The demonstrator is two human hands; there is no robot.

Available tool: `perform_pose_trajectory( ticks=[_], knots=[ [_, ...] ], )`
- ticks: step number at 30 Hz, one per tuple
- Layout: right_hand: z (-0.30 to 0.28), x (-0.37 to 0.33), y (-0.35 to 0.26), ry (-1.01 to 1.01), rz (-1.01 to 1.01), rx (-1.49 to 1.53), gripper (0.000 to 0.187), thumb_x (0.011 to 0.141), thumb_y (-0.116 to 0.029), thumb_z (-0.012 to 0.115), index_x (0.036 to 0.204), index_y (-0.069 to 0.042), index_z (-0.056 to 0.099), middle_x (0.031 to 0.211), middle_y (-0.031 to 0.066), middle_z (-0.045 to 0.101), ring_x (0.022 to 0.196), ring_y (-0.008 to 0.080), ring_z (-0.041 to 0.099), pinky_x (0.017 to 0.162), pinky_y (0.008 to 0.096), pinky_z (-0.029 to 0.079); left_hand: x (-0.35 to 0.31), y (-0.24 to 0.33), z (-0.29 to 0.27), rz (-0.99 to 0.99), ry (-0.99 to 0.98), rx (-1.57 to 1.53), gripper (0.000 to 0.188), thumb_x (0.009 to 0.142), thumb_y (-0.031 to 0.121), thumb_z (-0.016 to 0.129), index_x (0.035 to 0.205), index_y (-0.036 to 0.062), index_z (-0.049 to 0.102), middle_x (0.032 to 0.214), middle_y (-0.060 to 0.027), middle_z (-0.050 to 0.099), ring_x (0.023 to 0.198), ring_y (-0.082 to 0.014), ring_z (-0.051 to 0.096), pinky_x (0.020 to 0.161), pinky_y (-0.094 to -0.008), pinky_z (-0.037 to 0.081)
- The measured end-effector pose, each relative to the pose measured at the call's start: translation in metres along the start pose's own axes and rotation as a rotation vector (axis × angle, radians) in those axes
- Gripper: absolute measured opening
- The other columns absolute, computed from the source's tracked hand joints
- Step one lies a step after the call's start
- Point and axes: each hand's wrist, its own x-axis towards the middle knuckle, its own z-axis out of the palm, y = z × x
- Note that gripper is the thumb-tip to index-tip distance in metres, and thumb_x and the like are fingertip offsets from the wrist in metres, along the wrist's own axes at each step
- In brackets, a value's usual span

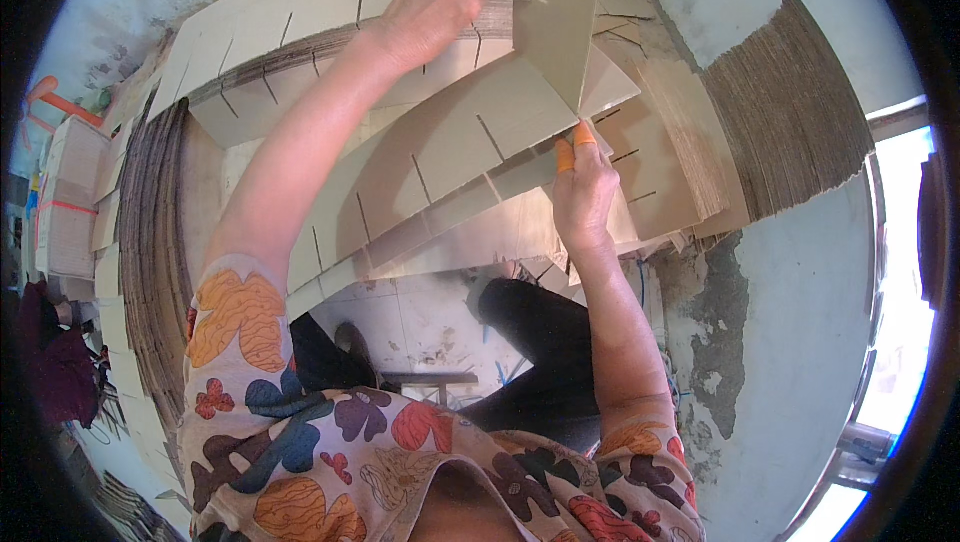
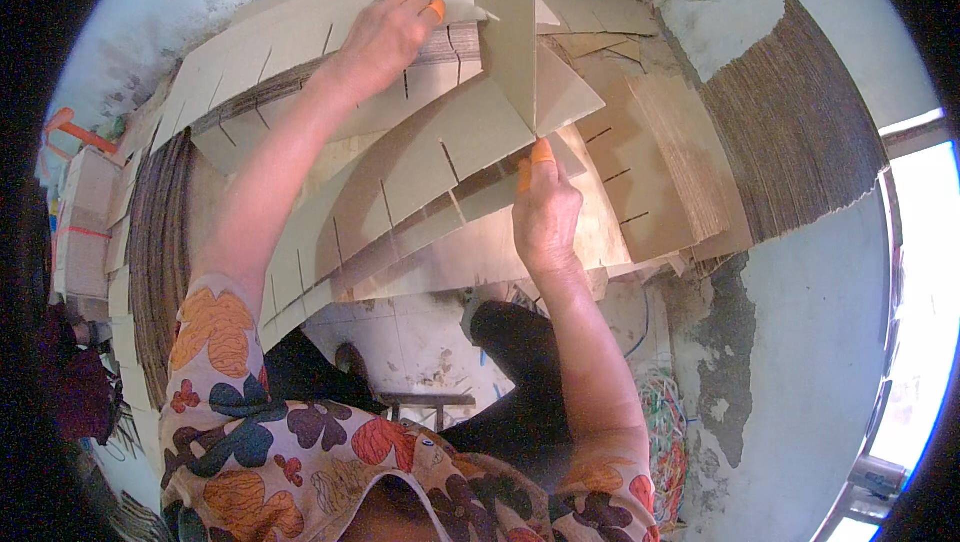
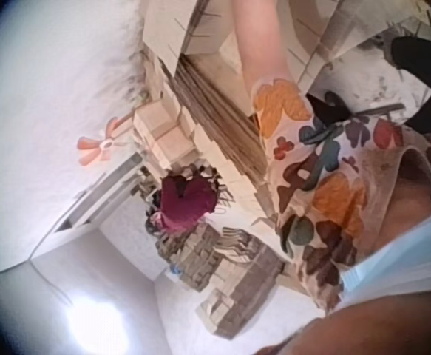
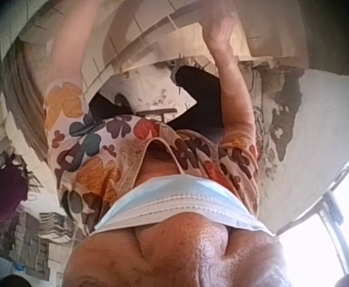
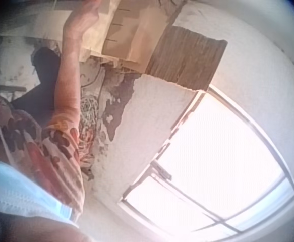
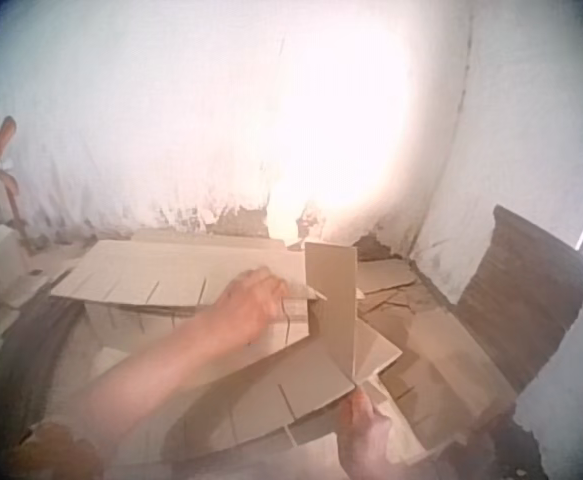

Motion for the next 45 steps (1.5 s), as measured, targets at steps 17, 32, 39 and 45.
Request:
perform_pose_trajectory(
  ticks=[17,32,39,45],
  knots=[
    [-0.060,0.000,-0.031,-0.284,-0.192,-0.393,0.022,0.076,0.006,0.053,0.098,0.006,0.053,0.075,0.0202,0.059,0.067,0.0349,0.063,0.057,0.0402,0.052,-0.016,0.051,-0.063,-0.185,-0.206,-0.339,0.010,0.080,0.008,0.060,0.077,-0.0006,0.056,0.071,-0.0147,0.059,0.077,-0.0305,0.059,0.066,-0.0424,0.050],
    [-0.064,0.016,0.034,-0.704,0.411,-0.058,0.016,0.079,-0.006,0.063,0.094,-0.001,0.066,0.092,0.0217,0.066,0.085,0.0336,0.066,0.075,0.0403,0.053,-0.154,0.108,-0.102,-0.269,-0.266,-0.483,0.036,0.081,0.025,0.070,0.104,-0.0009,0.059,0.094,-0.0154,0.064,0.087,-0.0319,0.059,0.074,-0.0409,0.048],
    [-0.105,0.000,0.176,-0.184,0.289,-0.795,0.047,0.080,-0.020,0.070,0.121,-0.004,0.053,0.115,0.0163,0.057,0.115,0.0336,0.050,0.086,0.0489,0.045,-0.185,0.115,-0.071,-0.214,-0.219,-0.447,0.025,0.076,0.016,0.072,0.094,-0.0001,0.063,0.084,-0.0124,0.065,0.079,-0.0292,0.058,0.068,-0.0389,0.048],
    [-0.107,-0.013,0.206,-0.274,0.405,-0.840,0.065,0.075,-0.029,0.076,0.128,-0.007,0.046,0.119,0.0171,0.053,0.119,0.0348,0.045,0.089,0.0556,0.040,-0.188,0.122,-0.074,-0.239,-0.274,-0.594,0.008,0.073,0.006,0.067,0.075,0.0018,0.061,0.071,-0.0118,0.061,0.071,-0.0292,0.056,0.065,-0.0400,0.046]
  ],
)
